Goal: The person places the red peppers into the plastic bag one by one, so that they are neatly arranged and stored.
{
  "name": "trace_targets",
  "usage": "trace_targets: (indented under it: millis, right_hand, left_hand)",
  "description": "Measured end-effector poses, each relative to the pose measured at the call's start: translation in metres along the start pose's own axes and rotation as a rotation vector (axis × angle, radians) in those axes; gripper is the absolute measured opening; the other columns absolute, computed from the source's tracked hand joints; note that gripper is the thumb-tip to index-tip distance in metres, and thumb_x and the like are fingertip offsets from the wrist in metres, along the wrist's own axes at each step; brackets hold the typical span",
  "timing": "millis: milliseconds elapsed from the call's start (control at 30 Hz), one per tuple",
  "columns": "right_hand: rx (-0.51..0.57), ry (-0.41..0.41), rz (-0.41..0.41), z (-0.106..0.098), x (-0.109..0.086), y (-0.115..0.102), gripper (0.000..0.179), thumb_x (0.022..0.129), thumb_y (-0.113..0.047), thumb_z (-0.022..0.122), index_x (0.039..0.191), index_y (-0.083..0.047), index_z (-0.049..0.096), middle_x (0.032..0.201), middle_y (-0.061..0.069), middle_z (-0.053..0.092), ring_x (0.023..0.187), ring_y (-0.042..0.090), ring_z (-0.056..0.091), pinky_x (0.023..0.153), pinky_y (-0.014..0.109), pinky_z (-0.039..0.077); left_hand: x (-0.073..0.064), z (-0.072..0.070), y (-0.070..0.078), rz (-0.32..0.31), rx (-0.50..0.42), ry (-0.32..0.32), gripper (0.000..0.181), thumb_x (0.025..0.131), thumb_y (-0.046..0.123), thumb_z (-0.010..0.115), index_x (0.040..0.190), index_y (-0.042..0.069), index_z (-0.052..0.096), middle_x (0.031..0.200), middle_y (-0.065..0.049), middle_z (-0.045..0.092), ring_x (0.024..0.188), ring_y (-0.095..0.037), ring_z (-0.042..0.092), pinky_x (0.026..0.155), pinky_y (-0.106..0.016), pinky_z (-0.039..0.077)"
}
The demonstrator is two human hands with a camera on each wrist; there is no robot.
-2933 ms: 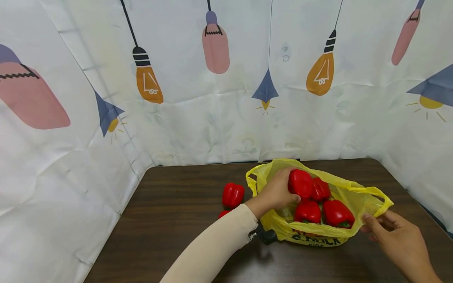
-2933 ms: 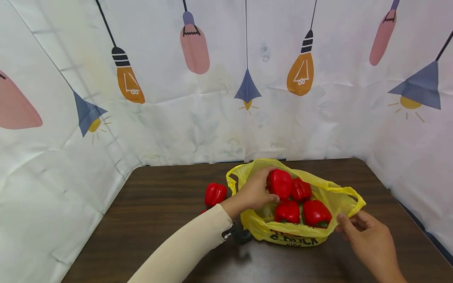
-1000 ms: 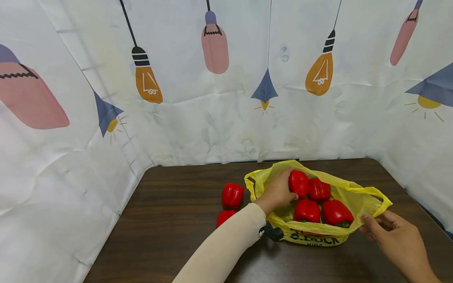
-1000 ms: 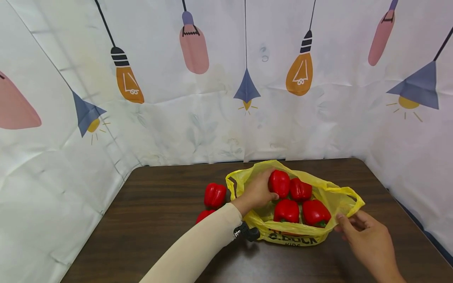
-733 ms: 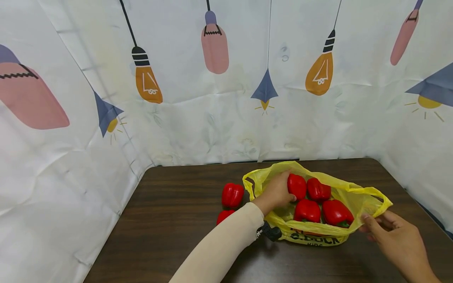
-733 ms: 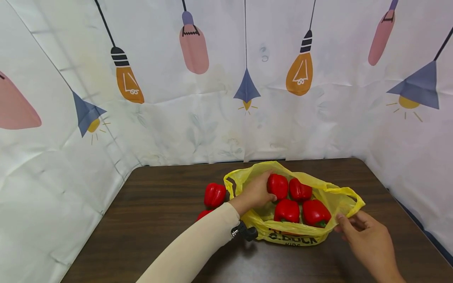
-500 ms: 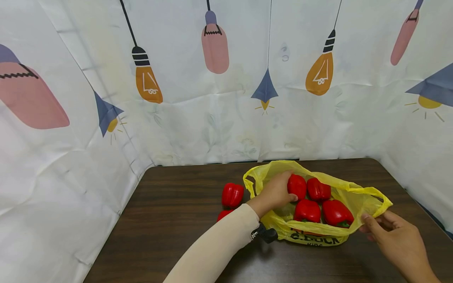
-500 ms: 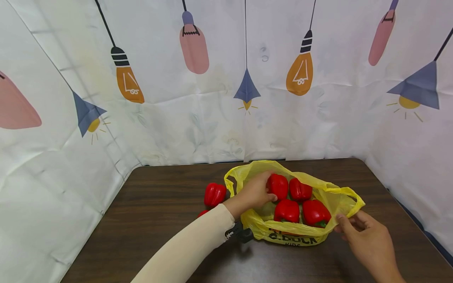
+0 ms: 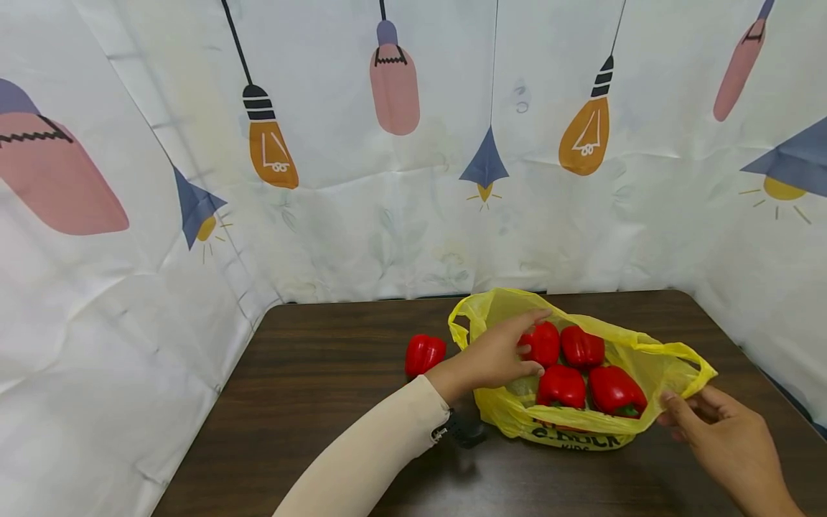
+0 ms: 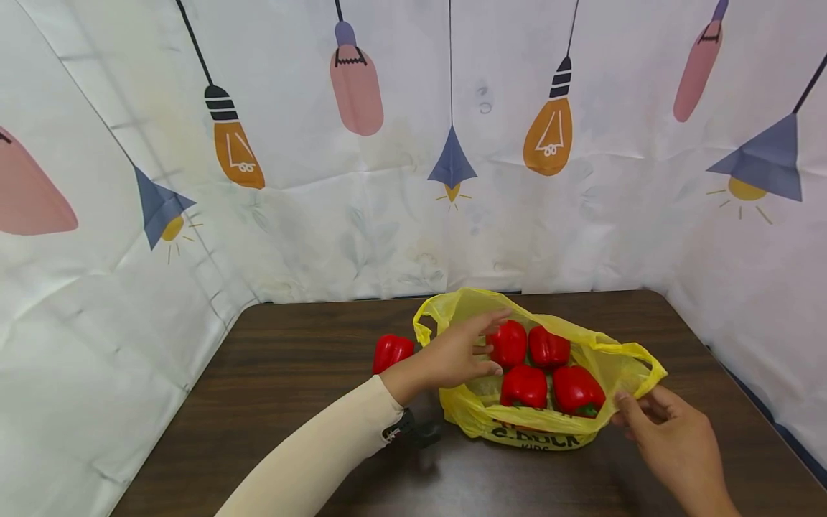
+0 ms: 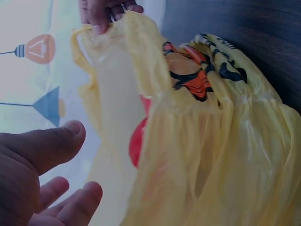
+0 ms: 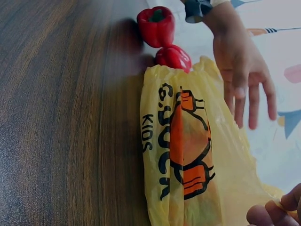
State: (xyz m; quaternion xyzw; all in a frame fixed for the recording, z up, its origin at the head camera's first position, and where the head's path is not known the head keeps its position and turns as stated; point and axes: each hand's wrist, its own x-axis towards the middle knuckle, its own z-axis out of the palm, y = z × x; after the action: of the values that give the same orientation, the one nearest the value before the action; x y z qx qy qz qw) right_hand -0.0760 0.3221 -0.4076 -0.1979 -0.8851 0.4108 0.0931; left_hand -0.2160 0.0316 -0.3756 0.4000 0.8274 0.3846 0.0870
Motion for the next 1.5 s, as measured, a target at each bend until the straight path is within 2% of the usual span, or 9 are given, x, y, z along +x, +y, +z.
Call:
trace_targets:
  millis: [133, 267, 500, 767, 933, 1100, 1233, 1333, 1500]
  right_hand:
    - [0.000, 0.004, 0.001, 0.000, 0.000, 0.000, 0.064, 0.101, -0.055, 0.057, 0.122, 0.005, 0.066, 0.082, 0.007, 0.075, 0.066, 0.015, 0.071, 0.054, 0.031, 0.058]
    - [-0.001, 0.004, -0.005, 0.000, -0.001, -0.001, 0.062, 0.101, -0.054, 0.057, 0.119, 0.004, 0.067, 0.082, 0.007, 0.075, 0.065, 0.016, 0.071, 0.054, 0.031, 0.058]
    - [-0.006, 0.001, -0.011, -0.001, -0.001, -0.002, 0.058, 0.102, -0.053, 0.056, 0.111, 0.002, 0.070, 0.082, 0.007, 0.075, 0.065, 0.017, 0.071, 0.054, 0.032, 0.058]
    - [-0.003, 0.003, -0.041, -0.001, -0.002, -0.002, 0.057, 0.103, -0.051, 0.057, 0.114, 0.004, 0.068, 0.082, 0.008, 0.075, 0.065, 0.017, 0.070, 0.055, 0.030, 0.058]
    - [-0.014, -0.001, -0.034, -0.001, -0.001, -0.001, 0.059, 0.102, -0.053, 0.056, 0.113, 0.003, 0.068, 0.082, 0.007, 0.075, 0.065, 0.017, 0.071, 0.053, 0.031, 0.058]
    - [-0.035, -0.003, -0.022, -0.002, -0.001, -0.001, 0.060, 0.101, -0.056, 0.055, 0.112, 0.001, 0.070, 0.082, 0.006, 0.075, 0.065, 0.016, 0.071, 0.052, 0.032, 0.056]
    - [-0.038, -0.001, -0.020, -0.002, -0.001, -0.001, 0.060, 0.101, -0.057, 0.055, 0.111, 0.000, 0.070, 0.082, 0.006, 0.075, 0.065, 0.016, 0.070, 0.051, 0.032, 0.055]
    - [-0.035, 0.002, -0.023, -0.002, -0.002, -0.001, 0.059, 0.101, -0.056, 0.056, 0.111, 0.000, 0.070, 0.082, 0.006, 0.075, 0.065, 0.016, 0.070, 0.052, 0.032, 0.056]
    - [-0.029, -0.004, -0.018, -0.002, -0.001, -0.002, 0.061, 0.101, -0.056, 0.055, 0.115, 0.002, 0.068, 0.083, 0.006, 0.075, 0.065, 0.017, 0.070, 0.053, 0.031, 0.057]
  left_hand:
    - [-0.011, -0.011, 0.002, 0.024, -0.094, -0.017, 0.089, 0.089, 0.007, 0.080, 0.161, 0.023, 0.031, 0.157, 0.000, 0.042, 0.134, -0.020, 0.054, 0.095, -0.019, 0.051]
    - [-0.022, -0.022, 0.000, 0.045, -0.155, -0.022, 0.090, 0.087, 0.004, 0.081, 0.161, 0.022, 0.032, 0.155, 0.001, 0.044, 0.136, -0.017, 0.051, 0.097, -0.020, 0.051]
    - [-0.038, -0.036, -0.007, 0.087, -0.159, -0.016, 0.093, 0.086, 0.001, 0.082, 0.161, 0.019, 0.030, 0.159, 0.007, 0.040, 0.138, -0.007, 0.046, 0.100, -0.020, 0.048]
    - [-0.061, -0.047, -0.011, 0.089, -0.154, 0.002, 0.095, 0.085, 0.001, 0.083, 0.162, 0.020, 0.029, 0.160, 0.009, 0.036, 0.140, -0.009, 0.044, 0.103, -0.025, 0.048]
    - [-0.073, -0.053, -0.017, 0.074, -0.156, -0.009, 0.092, 0.086, 0.003, 0.083, 0.161, 0.023, 0.032, 0.159, 0.010, 0.038, 0.141, -0.012, 0.044, 0.104, -0.028, 0.048]
    - [-0.089, -0.059, -0.023, 0.039, -0.114, 0.002, 0.087, 0.087, 0.007, 0.083, 0.159, 0.018, 0.035, 0.158, -0.001, 0.042, 0.138, -0.022, 0.050, 0.104, -0.031, 0.049]
    - [-0.101, -0.063, -0.028, -0.010, -0.115, 0.010, 0.086, 0.086, 0.008, 0.084, 0.158, 0.015, 0.037, 0.158, -0.006, 0.043, 0.132, -0.021, 0.056, 0.102, -0.031, 0.051]
    - [-0.109, -0.066, -0.031, -0.046, -0.125, 0.014, 0.086, 0.086, 0.010, 0.085, 0.158, 0.016, 0.038, 0.156, -0.005, 0.044, 0.130, -0.018, 0.057, 0.103, -0.038, 0.051]
    - [-0.120, -0.070, -0.036, -0.081, -0.166, 0.024, 0.085, 0.085, 0.010, 0.085, 0.157, 0.014, 0.039, 0.153, -0.004, 0.047, 0.133, -0.024, 0.055, 0.103, -0.049, 0.050]
